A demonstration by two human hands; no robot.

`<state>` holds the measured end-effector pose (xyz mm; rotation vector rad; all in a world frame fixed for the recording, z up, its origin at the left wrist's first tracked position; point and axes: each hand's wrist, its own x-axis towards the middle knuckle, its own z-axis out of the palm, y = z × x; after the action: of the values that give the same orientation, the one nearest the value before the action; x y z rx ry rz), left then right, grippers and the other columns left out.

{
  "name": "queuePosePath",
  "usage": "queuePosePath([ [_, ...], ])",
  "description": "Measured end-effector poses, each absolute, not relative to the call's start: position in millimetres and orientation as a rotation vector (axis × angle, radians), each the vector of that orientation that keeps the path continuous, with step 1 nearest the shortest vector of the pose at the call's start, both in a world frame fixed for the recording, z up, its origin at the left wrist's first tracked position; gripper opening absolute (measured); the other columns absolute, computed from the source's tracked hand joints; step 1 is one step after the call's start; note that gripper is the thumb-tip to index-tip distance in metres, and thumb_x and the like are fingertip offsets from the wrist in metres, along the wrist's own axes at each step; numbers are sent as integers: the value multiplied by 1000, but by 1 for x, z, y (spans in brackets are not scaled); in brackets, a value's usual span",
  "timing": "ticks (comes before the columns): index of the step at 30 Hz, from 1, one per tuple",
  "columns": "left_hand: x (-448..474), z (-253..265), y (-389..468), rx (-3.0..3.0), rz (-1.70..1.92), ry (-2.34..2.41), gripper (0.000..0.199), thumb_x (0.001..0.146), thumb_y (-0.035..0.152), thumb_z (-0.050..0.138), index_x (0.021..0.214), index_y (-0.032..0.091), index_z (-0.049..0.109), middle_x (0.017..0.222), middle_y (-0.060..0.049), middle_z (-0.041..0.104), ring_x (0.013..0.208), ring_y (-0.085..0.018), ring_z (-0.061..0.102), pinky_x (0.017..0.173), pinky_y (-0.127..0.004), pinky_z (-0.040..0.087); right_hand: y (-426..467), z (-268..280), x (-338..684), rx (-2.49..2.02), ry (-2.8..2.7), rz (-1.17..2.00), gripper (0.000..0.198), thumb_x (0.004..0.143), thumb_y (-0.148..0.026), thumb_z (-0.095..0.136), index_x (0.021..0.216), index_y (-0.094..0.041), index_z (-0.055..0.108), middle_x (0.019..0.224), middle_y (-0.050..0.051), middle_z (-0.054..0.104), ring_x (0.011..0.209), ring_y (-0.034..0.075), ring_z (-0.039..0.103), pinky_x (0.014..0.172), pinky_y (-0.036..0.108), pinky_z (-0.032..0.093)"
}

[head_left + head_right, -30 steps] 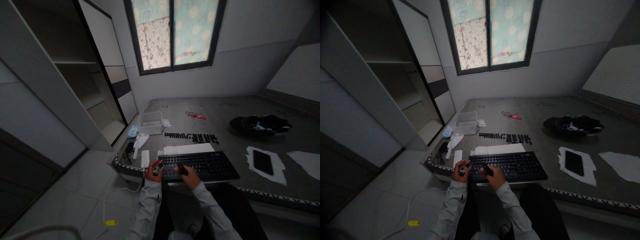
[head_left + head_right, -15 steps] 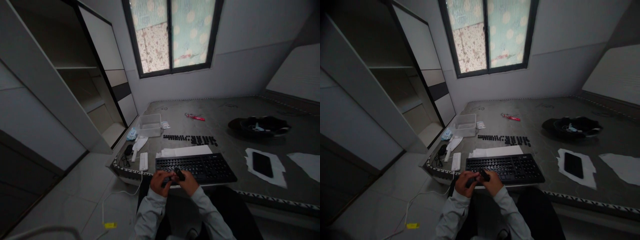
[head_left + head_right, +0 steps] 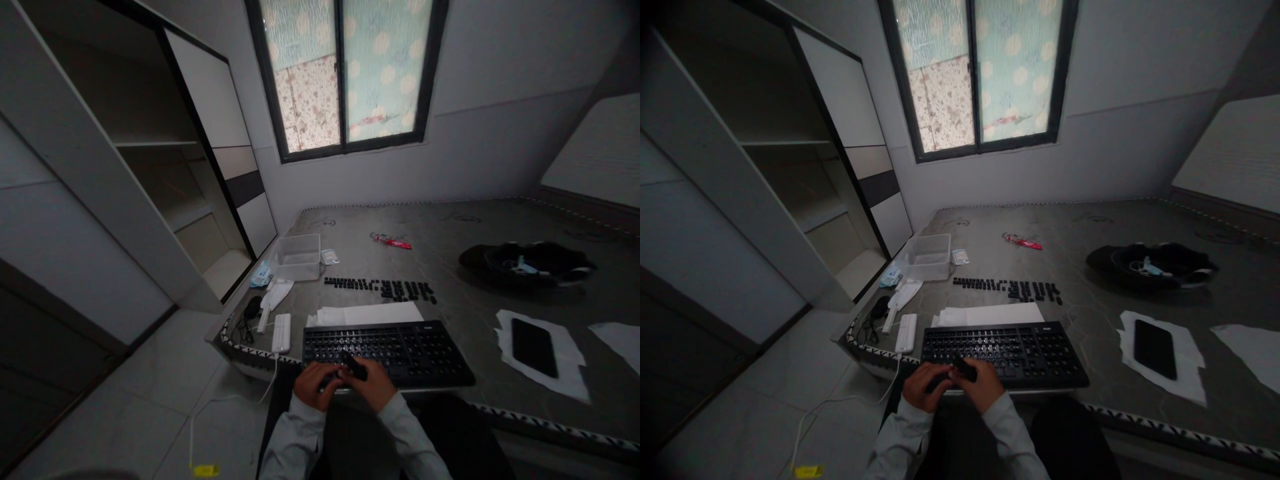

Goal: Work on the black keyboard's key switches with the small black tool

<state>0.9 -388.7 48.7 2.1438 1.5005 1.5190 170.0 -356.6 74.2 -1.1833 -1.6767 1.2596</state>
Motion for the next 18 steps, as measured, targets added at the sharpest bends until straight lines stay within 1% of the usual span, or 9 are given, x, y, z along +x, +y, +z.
queuePosePath([
  [3,5,44,-384,2192,1451,1532,31,85,53,56,92,29,74,80,-5,78,72,-19,71,68,-33,58,-355,73,175,-1245,-1743,1192,40,76,-52,61,79,-16,75,76,8,77,76,26,69,71,35,49],
  [6,5,43,-376,2216,1393,1551,33,87,52,53,92,27,74,82,-6,78,75,-20,72,71,-33,58,-353,72,179,-1249,-1752,1191,35,78,-48,58,83,-18,76,81,8,78,80,26,70,75,35,50],
  [9,4,46,-363,2202,1368,1577,31,88,49,53,95,28,74,85,-5,78,77,-20,71,74,-33,58,-349,71,185,-1287,-1756,1186,34,80,-46,55,86,-20,76,85,8,79,83,26,71,76,35,51],
  [11,1,52,-349,2169,1364,1624,29,88,48,54,99,30,74,88,-4,78,80,-20,72,75,-33,58,-345,69,192,-1413,-1768,1109,32,81,-44,55,88,-22,76,86,9,79,86,28,72,76,35,52],
  [13,-4,62,-330,2129,1369,1682,27,86,46,57,99,31,74,89,-4,78,82,-20,72,75,-32,58,-341,67,201,-1620,-1777,958,28,81,-37,54,93,-25,75,88,9,79,88,30,72,75,37,52],
  [16,-18,77,-291,2066,1351,1763,21,80,42,63,92,31,76,86,-2,78,75,-18,70,71,-30,57,-334,64,217,-1904,-1809,717,30,81,-30,52,102,-30,73,89,10,80,87,32,73,71,39,51],
  [18,-29,85,-259,1993,1318,1810,20,78,40,65,92,29,76,90,-2,77,64,-15,66,62,-27,55,-330,61,227,-2008,-1840,617,30,83,-30,49,102,-32,72,88,10,80,83,32,73,66,39,49],
])
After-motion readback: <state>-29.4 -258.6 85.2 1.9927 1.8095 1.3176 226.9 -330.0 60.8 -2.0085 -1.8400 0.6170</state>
